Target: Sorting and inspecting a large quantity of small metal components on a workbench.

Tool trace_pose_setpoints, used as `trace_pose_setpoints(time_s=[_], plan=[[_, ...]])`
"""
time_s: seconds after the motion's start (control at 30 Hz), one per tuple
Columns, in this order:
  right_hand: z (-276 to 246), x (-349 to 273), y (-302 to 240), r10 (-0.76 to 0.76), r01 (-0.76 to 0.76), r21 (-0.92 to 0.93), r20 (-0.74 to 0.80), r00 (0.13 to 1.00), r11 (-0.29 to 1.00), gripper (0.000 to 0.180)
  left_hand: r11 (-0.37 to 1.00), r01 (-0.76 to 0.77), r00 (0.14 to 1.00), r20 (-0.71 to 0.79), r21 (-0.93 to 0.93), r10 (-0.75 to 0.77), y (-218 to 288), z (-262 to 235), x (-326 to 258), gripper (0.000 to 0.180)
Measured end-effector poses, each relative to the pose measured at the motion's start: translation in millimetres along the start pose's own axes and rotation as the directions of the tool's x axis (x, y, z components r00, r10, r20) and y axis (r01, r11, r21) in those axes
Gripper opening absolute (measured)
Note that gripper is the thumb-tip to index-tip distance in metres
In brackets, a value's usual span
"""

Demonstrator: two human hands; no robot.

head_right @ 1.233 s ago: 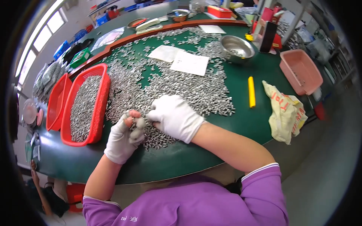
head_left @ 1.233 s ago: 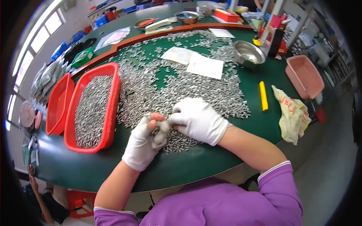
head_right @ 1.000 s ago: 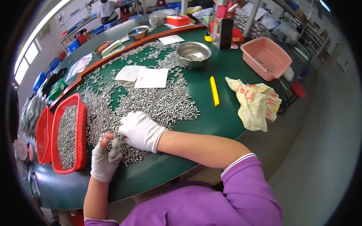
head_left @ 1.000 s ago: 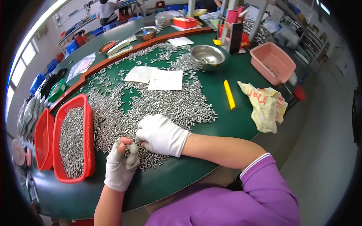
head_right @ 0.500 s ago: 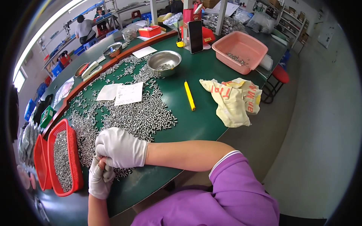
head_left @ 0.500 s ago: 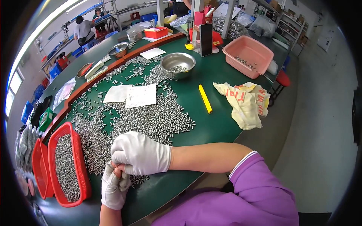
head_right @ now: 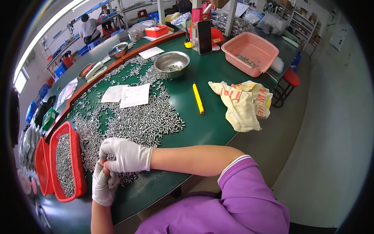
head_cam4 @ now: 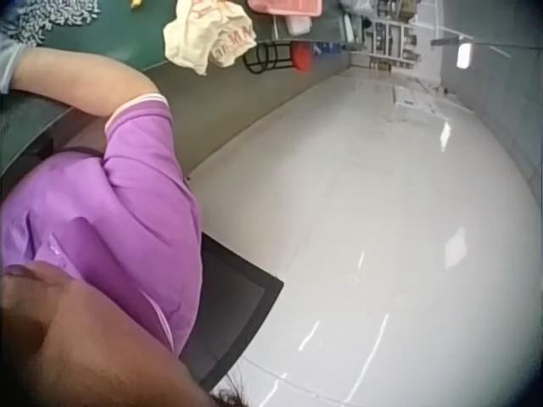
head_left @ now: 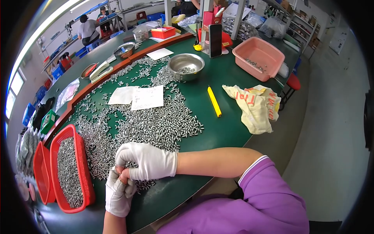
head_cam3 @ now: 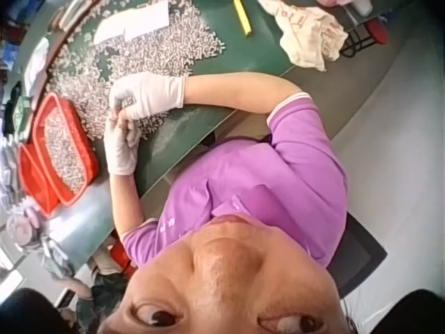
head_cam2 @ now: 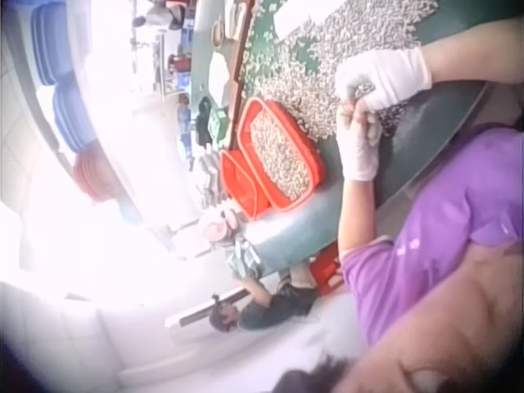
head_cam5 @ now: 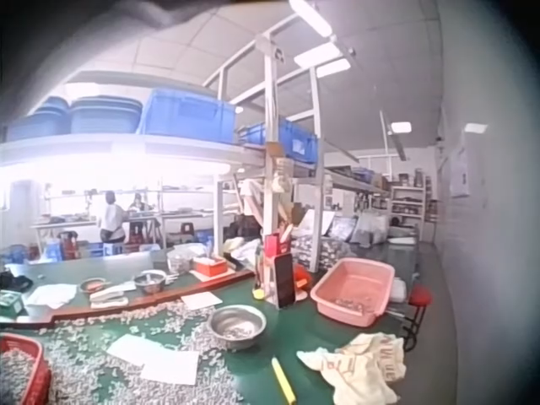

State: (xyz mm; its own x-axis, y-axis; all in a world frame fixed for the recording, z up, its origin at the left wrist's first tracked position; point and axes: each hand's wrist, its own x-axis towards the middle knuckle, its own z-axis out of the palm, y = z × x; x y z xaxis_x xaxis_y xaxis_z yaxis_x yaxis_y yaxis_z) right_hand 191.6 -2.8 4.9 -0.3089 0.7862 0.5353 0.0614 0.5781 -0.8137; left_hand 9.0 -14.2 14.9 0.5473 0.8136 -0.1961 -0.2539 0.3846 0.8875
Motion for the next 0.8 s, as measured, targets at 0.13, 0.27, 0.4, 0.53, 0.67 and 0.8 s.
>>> trace_pose_setpoints(time_s=[0.13,0.27,0.4,0.53,0.67,0.8], plan=[[-4.9,2.3,-1.6,-0.152,0.134,-0.250,-0.053,0.987,0.959,0.015,1.000,0.009,1.000,-0.010,-0.021,-0.009,1.8,-0.4,1.2,0.029],[-5.9,2.7,0.2,-0.251,0.233,-0.346,-0.006,0.968,0.909,0.016,0.999,-0.009,1.000,-0.004,-0.031,0.009,-1.0,-4.5,1.4,0.025],[-4.5,2.4,5.3,-0.220,0.214,-0.270,0.009,0.976,0.939,0.016,1.000,-0.007,1.000,-0.008,-0.006,0.007,-1.2,-6.5,1.2,0.023],[-3.5,1.7,3.7,-0.156,0.152,-0.229,0.000,0.988,0.962,0.015,1.000,-0.004,1.000,-0.031,-0.026,0.003,-0.4,-5.5,0.3,0.024],[-3.3,-0.6,3.4,-0.041,0.039,-0.150,-0.010,0.999,0.988,0.017,0.998,-0.019,1.000,-0.009,-0.058,0.019,-1.2,-6.0,1.2,0.025],[-4.7,-2.1,4.7,0.050,-0.050,-0.035,0.004,0.999,0.998,0.017,0.997,-0.006,0.999,0.044,-0.083,0.009,-1.5,-5.9,2.7,0.025]])
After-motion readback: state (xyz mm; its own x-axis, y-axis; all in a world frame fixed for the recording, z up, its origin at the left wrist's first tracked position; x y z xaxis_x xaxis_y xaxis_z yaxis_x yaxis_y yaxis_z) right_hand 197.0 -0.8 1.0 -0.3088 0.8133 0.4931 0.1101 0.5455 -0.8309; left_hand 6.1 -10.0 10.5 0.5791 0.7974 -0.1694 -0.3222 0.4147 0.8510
